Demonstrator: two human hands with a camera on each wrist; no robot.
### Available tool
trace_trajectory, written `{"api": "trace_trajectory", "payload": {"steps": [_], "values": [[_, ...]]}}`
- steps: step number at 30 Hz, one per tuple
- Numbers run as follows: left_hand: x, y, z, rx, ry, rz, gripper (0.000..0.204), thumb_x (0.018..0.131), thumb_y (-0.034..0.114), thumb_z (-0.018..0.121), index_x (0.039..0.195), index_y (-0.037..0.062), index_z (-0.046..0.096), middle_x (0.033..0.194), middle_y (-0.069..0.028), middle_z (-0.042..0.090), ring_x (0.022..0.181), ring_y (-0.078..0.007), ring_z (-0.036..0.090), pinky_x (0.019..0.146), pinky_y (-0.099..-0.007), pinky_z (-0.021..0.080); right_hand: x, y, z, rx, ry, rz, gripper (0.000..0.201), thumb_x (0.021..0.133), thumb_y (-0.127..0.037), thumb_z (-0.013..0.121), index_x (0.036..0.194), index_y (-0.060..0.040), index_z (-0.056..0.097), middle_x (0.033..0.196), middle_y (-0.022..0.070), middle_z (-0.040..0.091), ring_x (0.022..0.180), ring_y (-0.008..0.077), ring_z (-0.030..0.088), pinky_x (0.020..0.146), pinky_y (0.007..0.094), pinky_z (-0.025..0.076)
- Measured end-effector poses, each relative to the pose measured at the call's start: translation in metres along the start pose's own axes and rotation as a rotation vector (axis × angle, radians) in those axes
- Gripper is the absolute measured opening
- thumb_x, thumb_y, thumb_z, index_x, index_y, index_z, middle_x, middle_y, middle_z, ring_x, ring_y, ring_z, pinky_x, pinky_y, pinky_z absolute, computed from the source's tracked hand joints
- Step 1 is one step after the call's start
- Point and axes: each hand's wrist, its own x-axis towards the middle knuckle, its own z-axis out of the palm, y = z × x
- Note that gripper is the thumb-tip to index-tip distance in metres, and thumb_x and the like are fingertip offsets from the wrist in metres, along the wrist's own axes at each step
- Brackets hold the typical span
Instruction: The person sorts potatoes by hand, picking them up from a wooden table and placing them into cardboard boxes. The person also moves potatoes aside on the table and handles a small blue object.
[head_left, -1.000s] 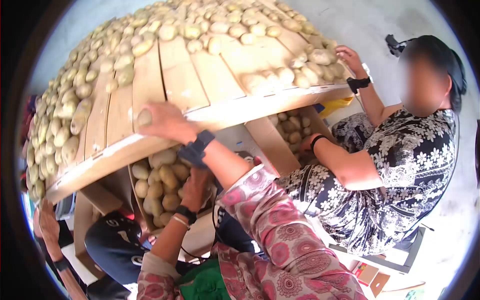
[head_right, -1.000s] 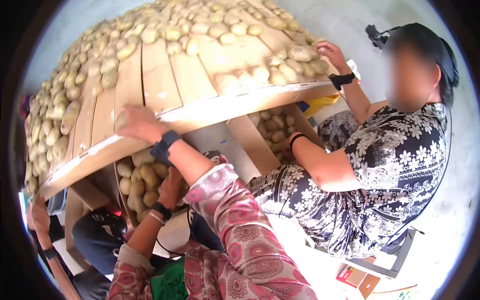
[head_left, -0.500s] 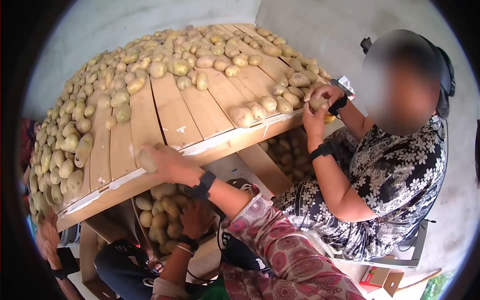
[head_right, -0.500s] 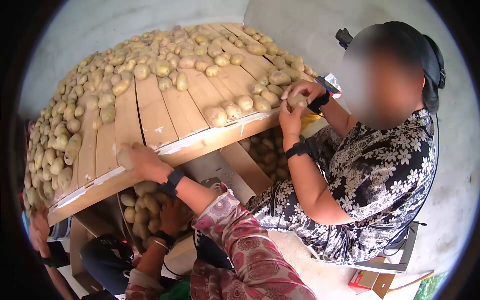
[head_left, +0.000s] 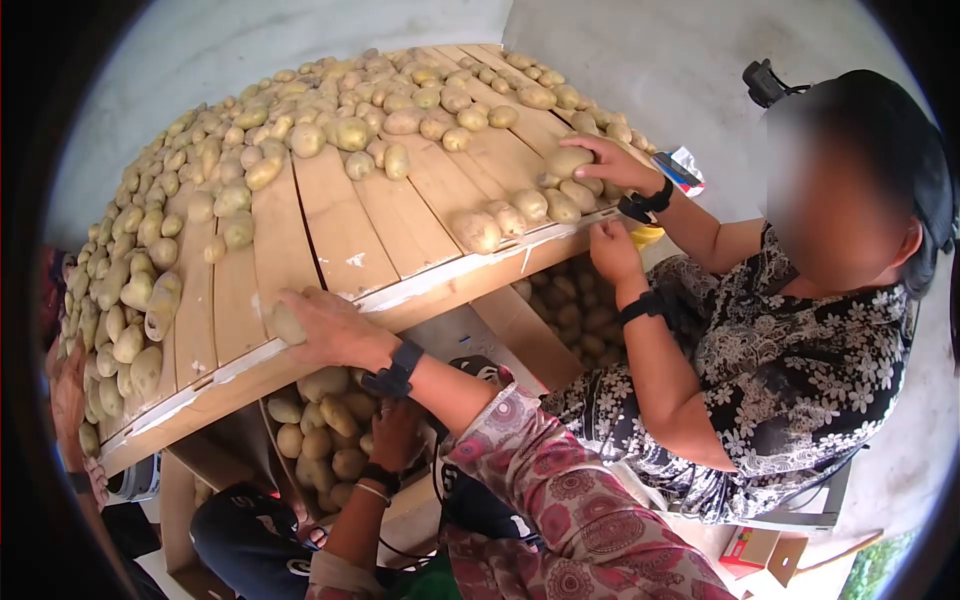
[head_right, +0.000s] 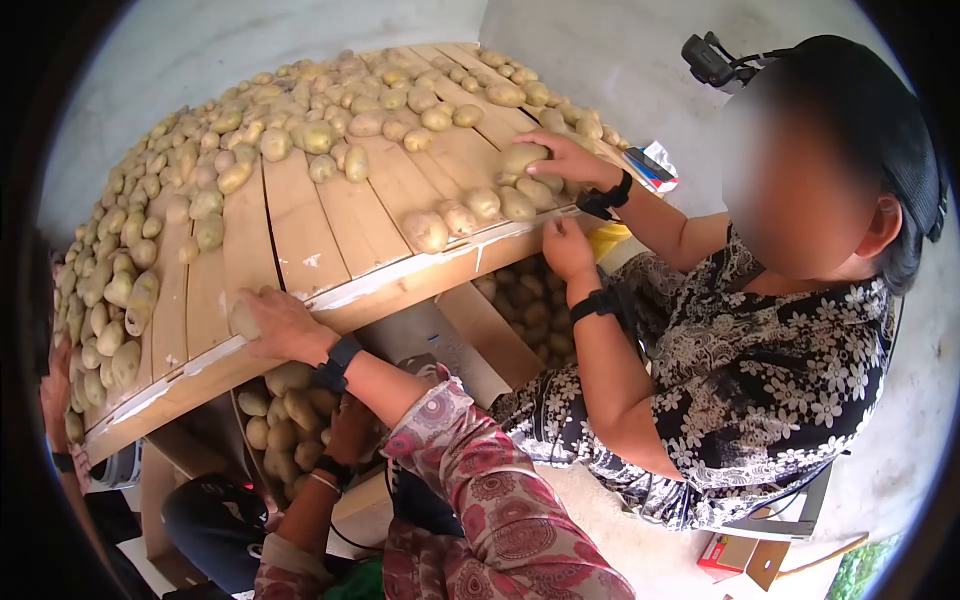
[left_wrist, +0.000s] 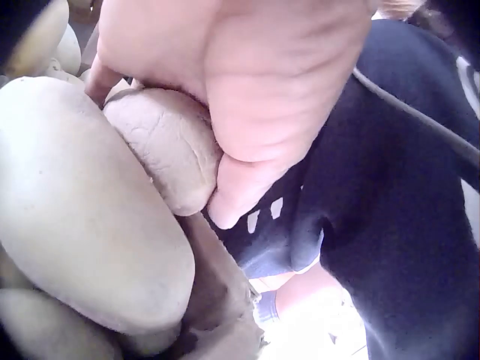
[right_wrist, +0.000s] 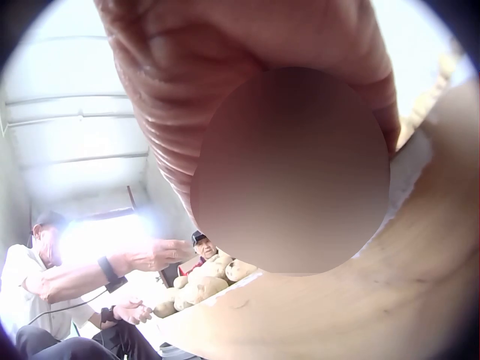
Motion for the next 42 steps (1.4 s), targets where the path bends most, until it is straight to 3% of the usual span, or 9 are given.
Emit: {"api": "trace_trajectory", "payload": {"steps": [6,12,14,18,20,29,33,39,42], "values": [[0.001,0.004,0.001,0.057,0.088,0.044,0.064,0.06,0.014,0.068,0.121,0.0208,0.051,0.125,-0.0077,0.044,0.119,-0.0364,0.04,0.085,-0.0554,0.037,0.002,0.005,0.001,0.001,0.024,-0.016,0.073,0.062,-0.026,0.07,0.125,-0.0034,0.04,0.103,0.0226,0.053,0.1,0.0389,0.053,0.085,0.0433,0.044],[0.0,0.001,-0.003,0.052,-0.054,-0.008,0.062,0.059,0.014,0.069,0.119,0.0202,0.053,0.122,-0.0101,0.044,0.118,-0.0375,0.039,0.082,-0.0542,0.041,0.003,0.002,0.005,-0.019,0.026,-0.012,0.071,0.062,-0.026,0.07,0.123,-0.0041,0.041,0.104,0.0222,0.053,0.099,0.0386,0.053,0.085,0.0428,0.044],[-0.002,-0.007,-0.004,0.0,-0.122,0.032,0.072,0.064,0.032,0.073,0.129,0.0176,0.045,0.136,-0.0121,0.035,0.123,-0.0422,0.035,0.091,-0.0563,0.038,0.002,-0.002,0.008,-0.022,0.033,-0.017,0.07,0.062,-0.026,0.069,0.123,-0.0043,0.041,0.103,0.0221,0.053,0.099,0.0386,0.053,0.084,0.0429,0.045],[-0.003,-0.025,0.006,0.135,-0.143,0.183,0.071,0.061,0.031,0.074,0.125,0.0189,0.048,0.129,-0.0124,0.04,0.115,-0.0425,0.042,0.089,-0.0529,0.041,0.0,-0.009,0.008,-0.065,0.002,0.0,0.072,0.066,-0.029,0.069,0.126,-0.005,0.039,0.106,0.0225,0.053,0.102,0.0387,0.052,0.087,0.0421,0.043],[-0.013,-0.019,-0.003,-0.01,-0.041,0.058,0.062,0.056,0.021,0.072,0.115,0.0198,0.052,0.116,-0.0151,0.045,0.11,-0.038,0.044,0.083,-0.0493,0.042,0.0,-0.013,0.01,-0.069,-0.011,0.014,0.072,0.066,-0.029,0.07,0.126,-0.0052,0.039,0.106,0.0223,0.054,0.102,0.0387,0.052,0.088,0.0419,0.043],[0.0,-0.001,-0.023,0.148,0.063,-0.308,0.056,0.059,0.03,0.073,0.109,0.013,0.053,0.105,-0.0143,0.05,0.1,-0.0334,0.048,0.085,-0.0429,0.036,0.0,-0.004,0.012,-0.053,0.045,-0.021,0.071,0.063,-0.027,0.07,0.124,-0.0048,0.04,0.103,0.0232,0.054,0.099,0.0391,0.054,0.086,0.0435,0.044],[-0.003,-0.011,-0.023,0.241,0.128,-0.206,0.052,0.063,0.033,0.072,0.106,0.0099,0.054,0.104,-0.0133,0.051,0.097,-0.0321,0.051,0.083,-0.0423,0.036,0.001,-0.012,0.014,-0.075,0.049,-0.02,0.07,0.063,-0.026,0.069,0.124,-0.0048,0.041,0.101,0.0229,0.055,0.098,0.0395,0.054,0.086,0.0437,0.044],[0.005,-0.027,-0.016,0.089,-0.226,-0.278,0.063,0.068,0.043,0.07,0.118,0.0078,0.052,0.12,-0.0118,0.051,0.112,-0.0316,0.045,0.086,-0.0456,0.037,-0.005,-0.015,0.017,-0.069,0.049,-0.006,0.069,0.064,-0.025,0.069,0.124,-0.004,0.041,0.102,0.023,0.055,0.099,0.0391,0.053,0.087,0.0435,0.043],[0.005,-0.023,-0.017,0.162,0.096,-0.055,0.054,0.072,0.041,0.066,0.114,0.0085,0.055,0.109,-0.0107,0.056,0.106,-0.0298,0.05,0.085,-0.0448,0.04,-0.003,0.001,0.011,-0.055,0.026,-0.021,0.071,0.067,-0.028,0.07,0.127,-0.0029,0.04,0.111,0.0246,0.053,0.106,0.0392,0.051,0.092,0.0421,0.041]]}}
